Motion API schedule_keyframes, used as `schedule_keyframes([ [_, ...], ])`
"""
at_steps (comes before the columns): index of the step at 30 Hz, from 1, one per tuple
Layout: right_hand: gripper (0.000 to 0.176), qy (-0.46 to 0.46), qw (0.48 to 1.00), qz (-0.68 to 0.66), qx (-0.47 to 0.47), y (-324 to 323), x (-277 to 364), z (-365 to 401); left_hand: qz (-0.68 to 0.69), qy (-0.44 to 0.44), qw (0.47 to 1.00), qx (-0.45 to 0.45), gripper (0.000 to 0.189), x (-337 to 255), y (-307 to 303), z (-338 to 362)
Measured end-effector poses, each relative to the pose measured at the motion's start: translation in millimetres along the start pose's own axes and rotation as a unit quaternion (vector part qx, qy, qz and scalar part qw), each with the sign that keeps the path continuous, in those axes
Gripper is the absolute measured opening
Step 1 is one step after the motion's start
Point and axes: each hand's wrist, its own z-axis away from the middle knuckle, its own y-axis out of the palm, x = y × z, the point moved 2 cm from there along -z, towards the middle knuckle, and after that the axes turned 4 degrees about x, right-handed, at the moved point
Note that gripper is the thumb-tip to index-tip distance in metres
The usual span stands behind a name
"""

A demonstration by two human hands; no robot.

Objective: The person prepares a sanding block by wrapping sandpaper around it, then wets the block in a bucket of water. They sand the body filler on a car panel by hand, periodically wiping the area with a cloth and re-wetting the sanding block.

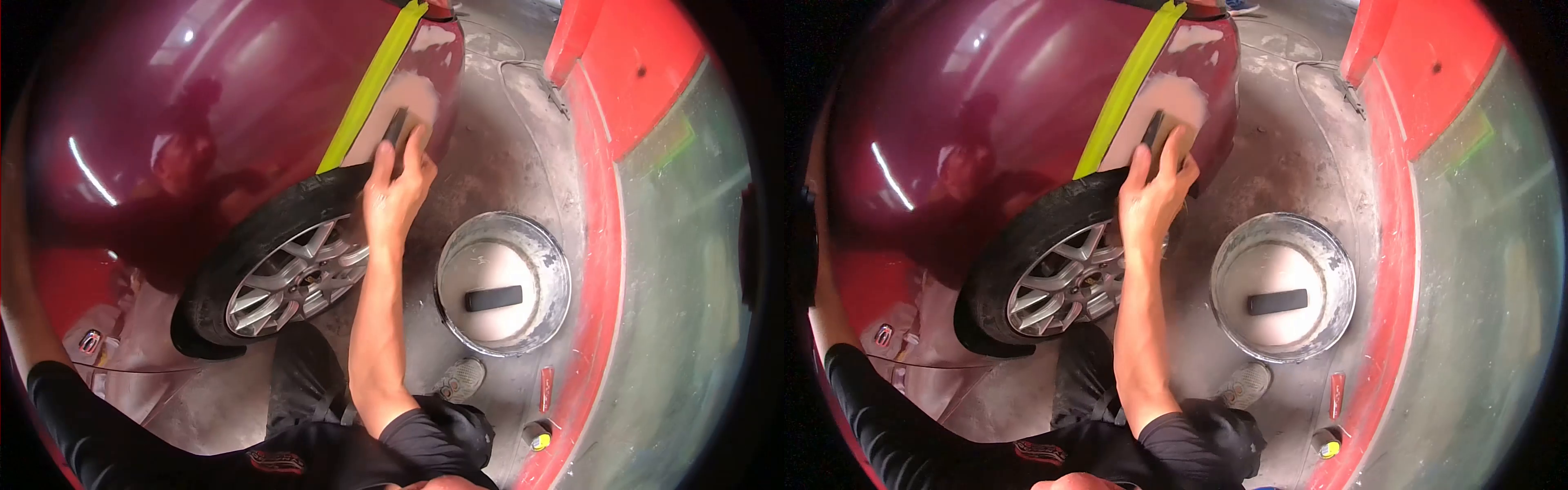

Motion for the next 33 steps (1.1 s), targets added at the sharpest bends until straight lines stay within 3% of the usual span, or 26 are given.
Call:
schedule_keyframes([
  [2, 0.062, -0.077, 0.997, 0.015, -0.014, 6.9, 10.6, 42.4, 0.000, 0.010, 1.000, -0.002, 0.029, 2.7, 2.4, -1.2],
  [4, 0.069, -0.035, 0.999, -0.022, 0.007, 14.5, 18.8, 68.9, 0.005, 0.019, 1.000, -0.004, 0.029, 4.9, 8.9, -3.1],
  [6, 0.068, -0.054, 0.998, -0.006, -0.006, 12.3, 10.3, 45.8, 0.009, 0.027, 0.999, -0.026, 0.030, 8.1, 11.6, -6.0],
  [9, 0.064, 0.019, 0.999, -0.033, -0.017, 6.1, -5.8, 1.6, 0.017, 0.059, 0.997, -0.054, 0.031, 15.3, 16.2, -6.5],
  [14, 0.064, -0.057, 0.998, 0.016, 0.000, 12.0, 17.8, 69.3, 0.044, 0.187, 0.969, -0.153, 0.034, 35.0, 25.3, -11.1],
  [15, 0.065, -0.038, 0.999, 0.006, 0.005, 10.8, 15.4, 64.6, 0.065, 0.142, 0.970, -0.187, 0.041, 44.2, 37.4, -2.1],
  [16, 0.062, -0.066, 0.997, -0.003, -0.027, 9.0, 10.3, 48.3, 0.000, 0.178, 0.975, -0.131, 0.029, 37.7, 30.0, -6.0],
  [19, 0.059, -0.004, 1.000, 0.000, -0.015, 0.3, -11.4, -4.4, 0.004, 0.120, 0.991, -0.058, 0.029, 29.8, 15.8, -14.5],
  [21, 0.058, 0.017, 1.000, -0.005, -0.015, -0.2, -13.1, -0.3, 0.015, 0.083, 0.996, -0.032, 0.031, 32.5, 10.9, -15.0],
  [24, 0.059, -0.087, 0.995, 0.019, -0.038, 9.3, 8.8, 61.2, 0.023, 0.044, 0.999, -0.007, 0.034, 50.2, 10.8, -11.3],
  [29, 0.062, -0.012, 1.000, -0.021, -0.019, 5.5, 2.2, 11.2, 0.066, -0.022, 0.997, 0.034, 0.044, 127.4, 35.2, -5.8],
  [31, 0.063, -0.039, 0.998, -0.029, -0.032, 7.8, 3.3, 29.8, 0.098, -0.036, 0.993, 0.057, 0.048, 179.2, 48.7, -6.5],
  [33, 0.065, -0.058, 0.998, -0.030, -0.026, 11.2, 13.3, 61.6, 0.096, -0.031, 0.993, 0.060, 0.049, 185.3, 54.2, -8.7],
])
